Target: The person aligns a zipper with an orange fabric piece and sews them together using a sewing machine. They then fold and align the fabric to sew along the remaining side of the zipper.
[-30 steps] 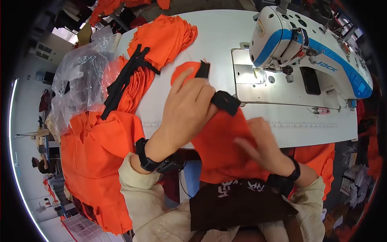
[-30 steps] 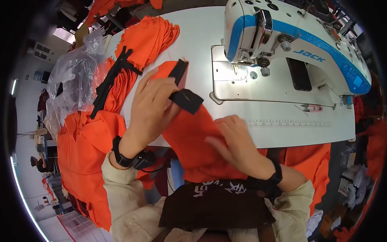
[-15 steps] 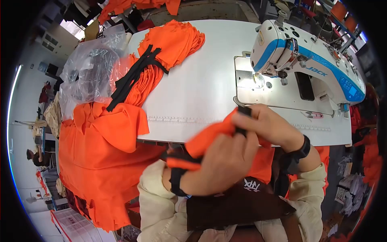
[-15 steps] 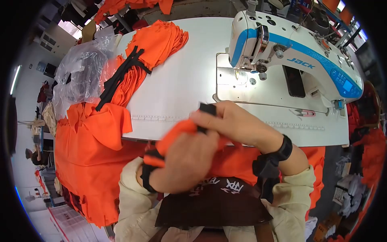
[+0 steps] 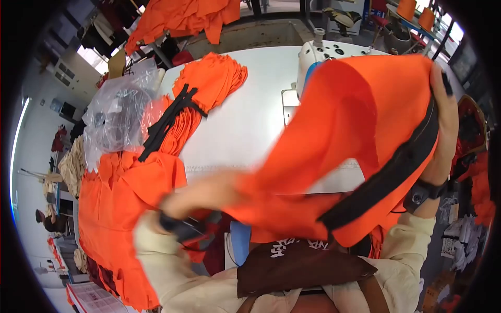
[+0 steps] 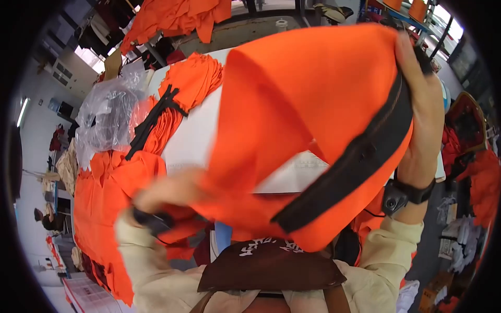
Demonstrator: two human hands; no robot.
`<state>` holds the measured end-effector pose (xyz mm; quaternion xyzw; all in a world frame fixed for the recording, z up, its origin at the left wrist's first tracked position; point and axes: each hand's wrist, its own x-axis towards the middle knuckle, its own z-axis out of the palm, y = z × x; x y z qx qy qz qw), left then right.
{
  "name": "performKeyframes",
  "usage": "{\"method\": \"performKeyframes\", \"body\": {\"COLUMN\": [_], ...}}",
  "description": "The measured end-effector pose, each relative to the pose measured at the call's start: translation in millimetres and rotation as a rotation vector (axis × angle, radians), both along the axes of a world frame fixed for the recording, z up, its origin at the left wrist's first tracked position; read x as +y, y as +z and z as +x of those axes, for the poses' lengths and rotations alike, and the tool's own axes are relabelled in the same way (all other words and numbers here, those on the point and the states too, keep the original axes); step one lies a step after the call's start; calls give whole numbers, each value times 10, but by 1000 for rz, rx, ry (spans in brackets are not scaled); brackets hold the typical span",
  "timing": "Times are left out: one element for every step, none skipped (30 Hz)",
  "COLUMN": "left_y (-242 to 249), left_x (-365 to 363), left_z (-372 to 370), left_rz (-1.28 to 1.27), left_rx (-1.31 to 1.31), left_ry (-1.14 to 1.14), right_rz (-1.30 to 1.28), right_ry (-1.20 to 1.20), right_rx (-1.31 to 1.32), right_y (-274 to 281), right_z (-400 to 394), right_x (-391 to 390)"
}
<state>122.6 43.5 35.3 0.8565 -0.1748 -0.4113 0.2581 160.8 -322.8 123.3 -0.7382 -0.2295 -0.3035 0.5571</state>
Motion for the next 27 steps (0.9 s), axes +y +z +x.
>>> {"method": "performKeyframes", "body": {"left_y": [465,914,1402,1803,2055,2310,2247,2168,1968,1499,1033,622,218,16,-180,-297,-352,-410,-428,-467,-616,-783,-818,-833,-819,-778,-763], "left_x": [347,600,728,723,557,1124,707,220,145,165,178,153,122,37,-55,-197,-417,-530,-617,-686,-717,-722,-730,-740,-750,-779,-809], "left_z": [220,447,724,954,1144,1698,1763,1818,2115,2362,2601,2679,2753,2556,2345,1968,1530,1140,865,699,630,614,641,654,663,666,672], "left_rz": [33,45,122,270,373,478,379,283,593,754,907,775,646,395,158,-68,-278,-273,-269,-267,-273,-280,-259,-265,-199,-133,-139], "left_rx": [-351,-825,-1352,-1805,-2103,-2195,-2120,-2041,-2057,-2079,-2103,-2077,-2043,-1860,-1663,-1426,-1338,-1180,-954,-730,-788,-849,-844,-837,-831,-820,-808], "left_ry": [190,342,403,439,475,181,312,445,250,119,-20,-61,-101,-119,-114,-115,-92,-103,-113,-125,-161,-196,-180,-175,-196,-219,-213], "right_rz": [-102,-93,-85,-48,30,118,198,211,352,564,682,809,817,770,716,712,700,694,610,618,98,-419,-634,-639,-761,-841,-938], "right_ry": [-189,-170,-152,-24,151,300,393,447,436,375,356,327,321,332,344,338,433,529,509,502,554,587,624,624,431,234,293], "right_rx": [10,65,120,315,564,756,859,950,908,1027,1140,1252,1262,1301,1346,1364,1375,1385,1321,1332,1305,1223,1096,1106,624,142,-1], "right_y": [-123,-354,-586,-713,-819,-923,-1035,-1118,-1431,-1438,-1739,-2047,-2022,-1927,-1878,-1906,-1951,-1977,-1798,-1734,-1702,-1651,-1543,-1603,-1675,-1724,-1753], "right_z": [-7,-6,-3,-129,-266,-372,-402,-363,-291,-240,-82,48,71,70,77,116,149,166,155,201,281,339,356,334,275,239,330], "right_x": [-144,-113,-83,76,365,645,893,1021,1204,1326,1343,1348,1302,1247,1185,1112,1036,998,970,892,761,652,589,542,491,450,417]}}
